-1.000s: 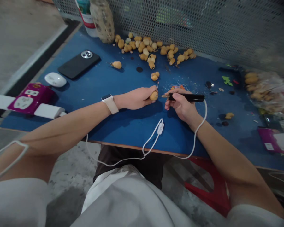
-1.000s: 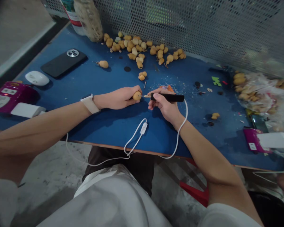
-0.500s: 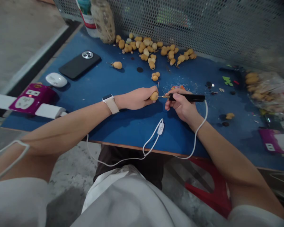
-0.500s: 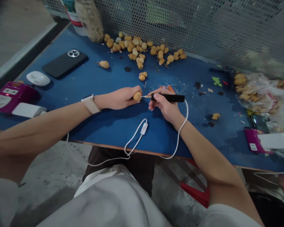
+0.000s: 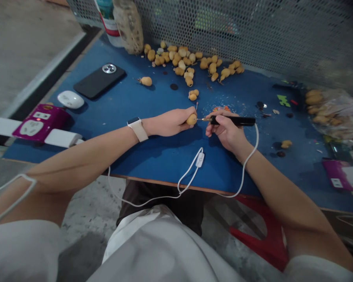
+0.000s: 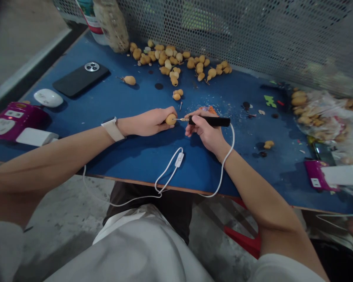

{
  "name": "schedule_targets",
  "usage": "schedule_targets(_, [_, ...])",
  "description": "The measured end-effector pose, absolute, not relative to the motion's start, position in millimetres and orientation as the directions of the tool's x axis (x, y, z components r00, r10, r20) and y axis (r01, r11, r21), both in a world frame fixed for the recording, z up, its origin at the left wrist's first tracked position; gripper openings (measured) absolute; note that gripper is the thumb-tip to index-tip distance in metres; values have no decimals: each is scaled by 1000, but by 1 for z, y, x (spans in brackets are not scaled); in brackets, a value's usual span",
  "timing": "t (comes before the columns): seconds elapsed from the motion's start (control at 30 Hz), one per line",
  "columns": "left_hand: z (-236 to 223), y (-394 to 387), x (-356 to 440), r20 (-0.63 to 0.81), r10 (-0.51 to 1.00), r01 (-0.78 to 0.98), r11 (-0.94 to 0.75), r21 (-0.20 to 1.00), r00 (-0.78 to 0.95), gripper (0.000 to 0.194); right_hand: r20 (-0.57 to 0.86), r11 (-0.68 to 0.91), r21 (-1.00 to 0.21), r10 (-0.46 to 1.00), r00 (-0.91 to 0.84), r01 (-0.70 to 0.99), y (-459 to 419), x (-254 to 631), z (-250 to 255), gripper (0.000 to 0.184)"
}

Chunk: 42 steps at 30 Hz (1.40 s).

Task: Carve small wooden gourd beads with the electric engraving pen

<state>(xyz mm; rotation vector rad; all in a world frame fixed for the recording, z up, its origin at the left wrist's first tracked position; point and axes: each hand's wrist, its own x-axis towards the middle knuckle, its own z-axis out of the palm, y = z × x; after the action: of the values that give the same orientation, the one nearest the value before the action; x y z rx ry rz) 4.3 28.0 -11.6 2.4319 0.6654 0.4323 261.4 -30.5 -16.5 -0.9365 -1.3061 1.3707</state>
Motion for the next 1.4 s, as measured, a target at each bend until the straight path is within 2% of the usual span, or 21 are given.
schedule_targets(0.37, [-13,29,4,153,545,355,-709,609,825,15,86,58,-988,977,-194,-146,-31,261,-18,38])
schedule_targets(0.73, [-13,28,4,162,538,344,-713,611,827,16,90,63,-989,975,-205,-137,-31,261,-17,43])
schedule_targets(1.4, [-12,28,4,157,539,355,-719,598,828,15,87,63,-989,980,-180,-134,-31,260,-19,39])
